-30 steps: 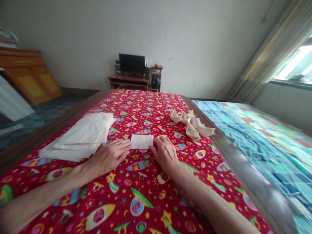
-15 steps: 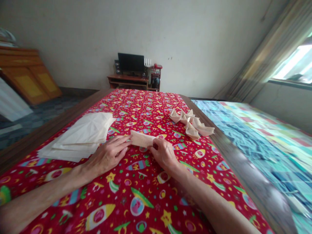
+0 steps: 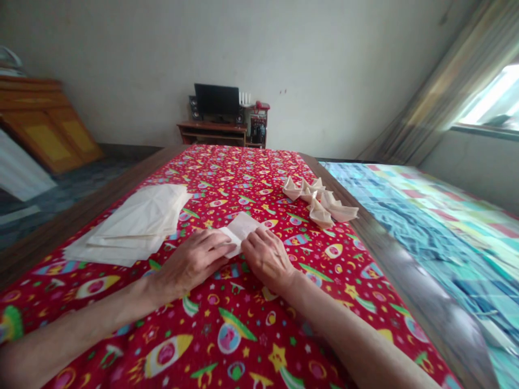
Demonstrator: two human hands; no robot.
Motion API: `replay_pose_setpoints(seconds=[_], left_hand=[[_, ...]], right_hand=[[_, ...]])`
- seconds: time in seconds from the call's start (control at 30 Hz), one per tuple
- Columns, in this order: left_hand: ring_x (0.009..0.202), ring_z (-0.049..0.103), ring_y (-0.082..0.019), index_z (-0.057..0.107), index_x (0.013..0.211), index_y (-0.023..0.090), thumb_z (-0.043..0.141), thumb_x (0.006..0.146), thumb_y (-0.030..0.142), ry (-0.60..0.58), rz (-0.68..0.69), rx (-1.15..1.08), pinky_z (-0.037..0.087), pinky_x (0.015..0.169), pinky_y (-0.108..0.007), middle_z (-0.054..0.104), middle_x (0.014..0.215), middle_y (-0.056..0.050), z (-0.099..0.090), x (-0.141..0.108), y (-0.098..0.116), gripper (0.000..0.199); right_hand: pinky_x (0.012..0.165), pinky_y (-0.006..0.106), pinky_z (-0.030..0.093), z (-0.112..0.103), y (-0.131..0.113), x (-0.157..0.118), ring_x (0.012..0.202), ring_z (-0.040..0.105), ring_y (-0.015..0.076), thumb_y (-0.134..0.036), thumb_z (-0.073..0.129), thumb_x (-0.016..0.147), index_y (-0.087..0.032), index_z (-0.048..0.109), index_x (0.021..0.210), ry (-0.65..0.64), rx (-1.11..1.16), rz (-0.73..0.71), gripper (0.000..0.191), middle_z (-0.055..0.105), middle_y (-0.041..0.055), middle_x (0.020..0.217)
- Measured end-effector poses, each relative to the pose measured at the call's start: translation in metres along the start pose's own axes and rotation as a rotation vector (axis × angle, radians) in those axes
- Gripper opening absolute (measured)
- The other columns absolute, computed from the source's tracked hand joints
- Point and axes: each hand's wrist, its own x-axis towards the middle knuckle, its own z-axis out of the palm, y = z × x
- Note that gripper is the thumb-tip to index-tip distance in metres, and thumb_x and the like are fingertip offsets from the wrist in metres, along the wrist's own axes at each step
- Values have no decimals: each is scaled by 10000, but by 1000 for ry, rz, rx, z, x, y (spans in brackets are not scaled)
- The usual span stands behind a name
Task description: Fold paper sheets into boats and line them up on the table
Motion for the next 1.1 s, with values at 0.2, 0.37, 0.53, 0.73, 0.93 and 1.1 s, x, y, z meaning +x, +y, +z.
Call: replay_pose_setpoints(seconds=[0.2,0.37,0.53,0.73,0.93,1.1], left_hand=[[872,579,-166,638,917,163,457,934,221,-63,-88,-206,489,796,-291,640,900,-40,13,-7,-6,191],[828,600,-151,687,852,188,555,886,262,-29,-216,-350,482,753,-255,659,872,-24,17,-4,-11,156],[698,603,-121,676,715,171,575,867,277,-52,-367,-430,454,663,-231,656,784,-16,21,6,-17,211],[660,557,-110,612,664,165,594,821,214,-39,-401,-344,402,618,-223,603,736,-3,25,11,-18,165],[618,511,-98,568,640,160,566,836,229,-73,-427,-309,379,586,-218,546,718,1,25,12,-19,208],[633,502,-102,531,648,168,558,844,221,-69,-414,-269,378,597,-222,526,733,3,25,12,-18,205]], right_hand=[[647,257,357,-8,1,-3,741,461,152,-189,425,941,-162,603,789,-72,126,20,236,570,49,781],[626,256,355,-16,-3,-15,701,471,144,-192,420,946,-162,617,810,-80,126,20,241,569,39,734],[591,262,334,-21,-7,-23,670,465,138,-178,414,941,-163,605,808,-67,134,-4,234,573,33,725],[520,263,275,-16,-6,-26,556,442,114,-181,419,938,-153,610,955,-99,101,-13,194,541,-7,611],[499,269,231,-15,-7,-28,529,459,106,-202,422,941,-146,609,1018,-174,68,12,209,567,-12,600],[504,272,233,-16,-9,-27,530,457,104,-203,413,947,-151,599,1029,-197,51,19,209,572,-12,612]])
